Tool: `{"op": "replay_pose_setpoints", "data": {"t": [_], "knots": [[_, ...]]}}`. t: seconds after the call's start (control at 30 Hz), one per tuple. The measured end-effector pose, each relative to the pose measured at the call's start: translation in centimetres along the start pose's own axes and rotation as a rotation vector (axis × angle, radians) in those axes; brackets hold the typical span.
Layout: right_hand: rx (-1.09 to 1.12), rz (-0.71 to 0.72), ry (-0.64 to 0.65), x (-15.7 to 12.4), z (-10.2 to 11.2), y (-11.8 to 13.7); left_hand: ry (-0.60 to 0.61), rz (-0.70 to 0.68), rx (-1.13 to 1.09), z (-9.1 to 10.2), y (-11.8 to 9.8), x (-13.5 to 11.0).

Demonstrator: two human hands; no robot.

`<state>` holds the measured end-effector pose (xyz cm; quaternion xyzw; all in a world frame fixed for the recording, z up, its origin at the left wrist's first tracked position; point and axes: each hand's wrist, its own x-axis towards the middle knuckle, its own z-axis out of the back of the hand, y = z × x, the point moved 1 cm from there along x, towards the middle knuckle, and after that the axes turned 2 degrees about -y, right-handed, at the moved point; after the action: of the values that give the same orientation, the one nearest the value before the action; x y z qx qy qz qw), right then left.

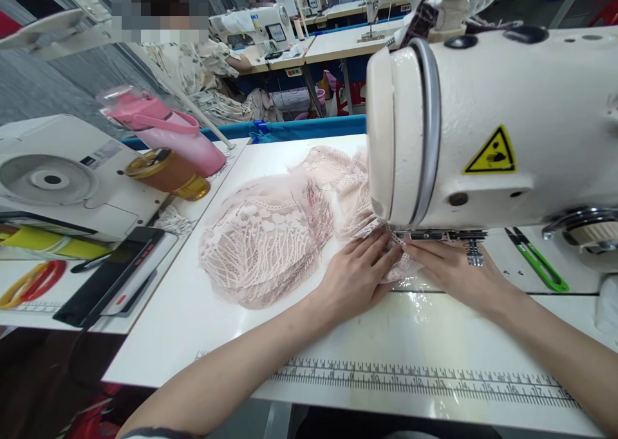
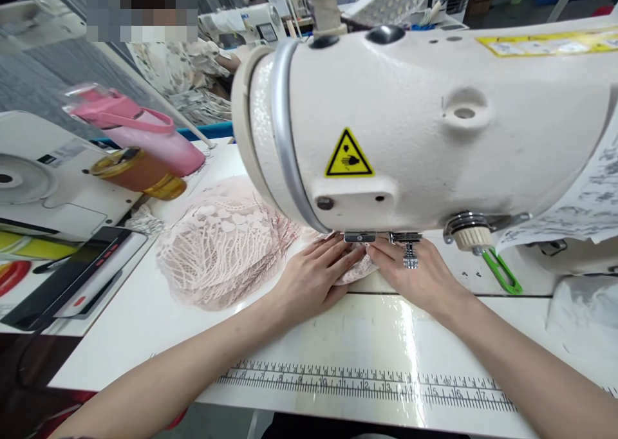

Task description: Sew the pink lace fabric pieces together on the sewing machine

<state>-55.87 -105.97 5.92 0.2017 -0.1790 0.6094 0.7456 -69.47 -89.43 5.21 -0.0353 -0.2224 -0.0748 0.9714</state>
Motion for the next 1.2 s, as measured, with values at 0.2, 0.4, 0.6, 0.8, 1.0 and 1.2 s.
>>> {"op": "replay_pose_setpoints", "data": {"t": [0.2,0.4,0.6,0.8,1.0,1.2], "knots": [[-0.076,0.011,-0.108,-0.8,-1.7,-0.6,0.007,-0.050,0.010,0.0,0.0,0.0],[-0.261,0.241,-0.031,-0.8,-1.1,-0.6,-0.051,-0.166,-0.033,0.2,-0.3,-0.3],[-0.269,0.301,0.101,0.4,0.3,1.0,-0.066,-0.077,-0.063,0.1,0.0,-0.3],[-0.152,0.347,0.022,0.6,-0.5,1.3,-0.075,-0.056,-0.091,0.3,0.5,-0.3],[-0.089,0.321,0.034,0.7,-0.4,1.3,-0.067,-0.042,-0.121,0.6,0.5,-0.1],[-0.100,0.309,0.028,0.7,-0.3,1.7,-0.023,-0.080,-0.112,0.6,0.7,0.0]]}}
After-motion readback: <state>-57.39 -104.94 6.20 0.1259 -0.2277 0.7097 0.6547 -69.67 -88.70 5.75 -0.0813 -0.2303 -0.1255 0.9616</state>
